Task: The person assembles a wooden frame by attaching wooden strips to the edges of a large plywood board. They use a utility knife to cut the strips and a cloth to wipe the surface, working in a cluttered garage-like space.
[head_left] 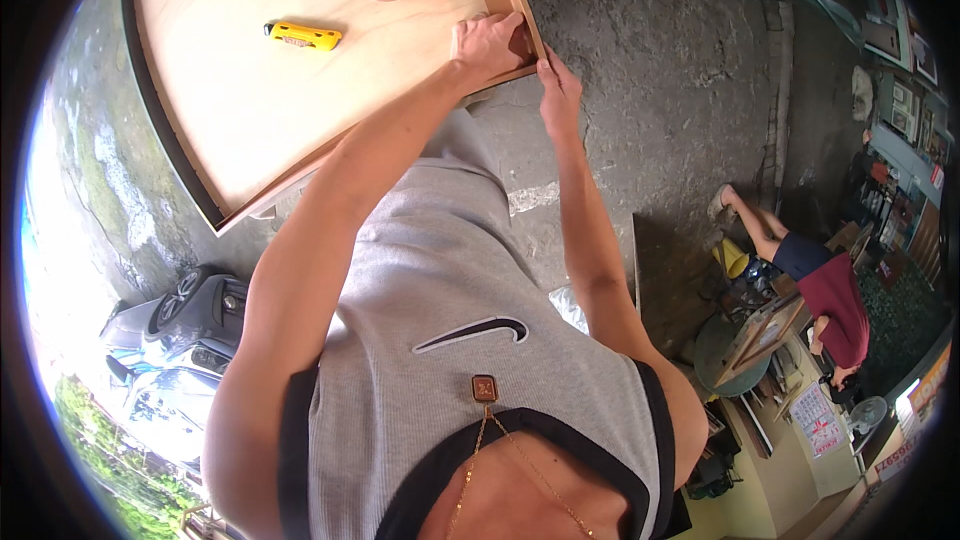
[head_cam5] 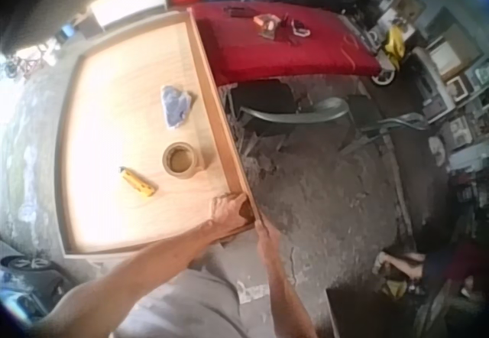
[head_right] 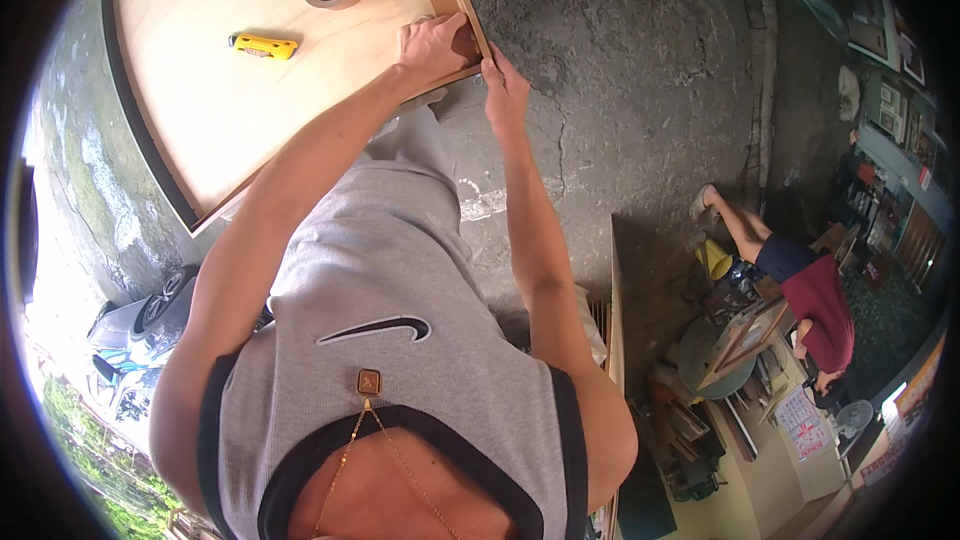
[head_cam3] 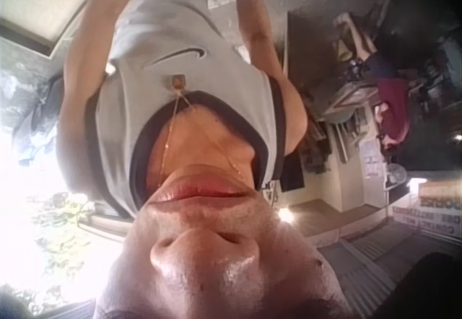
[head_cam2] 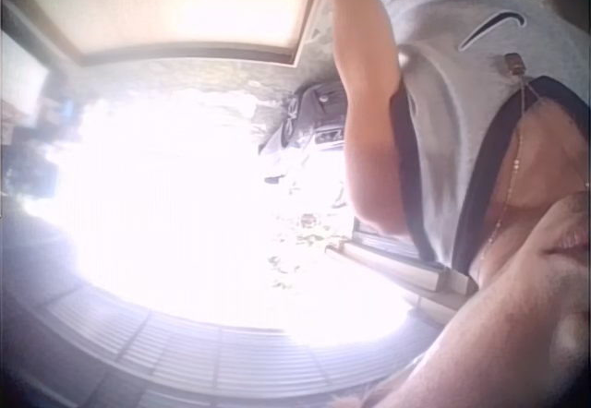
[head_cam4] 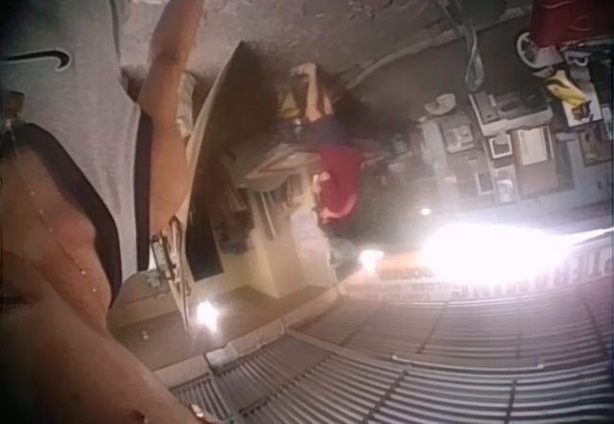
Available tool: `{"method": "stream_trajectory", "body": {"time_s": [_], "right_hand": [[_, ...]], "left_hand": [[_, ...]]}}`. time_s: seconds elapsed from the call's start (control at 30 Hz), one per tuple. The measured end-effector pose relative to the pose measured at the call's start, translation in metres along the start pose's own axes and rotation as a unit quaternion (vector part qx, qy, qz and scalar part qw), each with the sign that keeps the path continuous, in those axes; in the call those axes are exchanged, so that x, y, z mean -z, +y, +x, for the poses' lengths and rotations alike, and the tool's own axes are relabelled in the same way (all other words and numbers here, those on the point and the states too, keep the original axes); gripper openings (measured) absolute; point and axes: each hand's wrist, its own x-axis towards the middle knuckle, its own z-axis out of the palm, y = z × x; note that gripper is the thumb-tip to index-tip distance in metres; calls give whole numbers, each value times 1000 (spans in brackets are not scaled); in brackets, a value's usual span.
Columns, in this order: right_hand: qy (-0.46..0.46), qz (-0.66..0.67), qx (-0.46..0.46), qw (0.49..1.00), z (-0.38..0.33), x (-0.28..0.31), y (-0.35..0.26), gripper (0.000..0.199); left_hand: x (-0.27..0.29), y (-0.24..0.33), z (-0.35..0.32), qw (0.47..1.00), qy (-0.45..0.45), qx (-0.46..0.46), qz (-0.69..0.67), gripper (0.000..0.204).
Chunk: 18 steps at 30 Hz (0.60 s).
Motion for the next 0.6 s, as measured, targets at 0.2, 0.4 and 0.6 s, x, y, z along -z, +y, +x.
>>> {"method": "stream_trajectory", "body": {"time_s": [0.2,0.4,0.6], "right_hand": [[12,33,9,999,-3,-3,2,42],[0,57,-10,998,-3,-2,5,43],[-30,74,-58,995,-5,-2,-7,42]], "left_hand": [[15,-1,-4,997,-77,-7,23,32],[8,7,0,994,-84,63,6,31],[4,11,5,993,-76,85,6,34]]}}
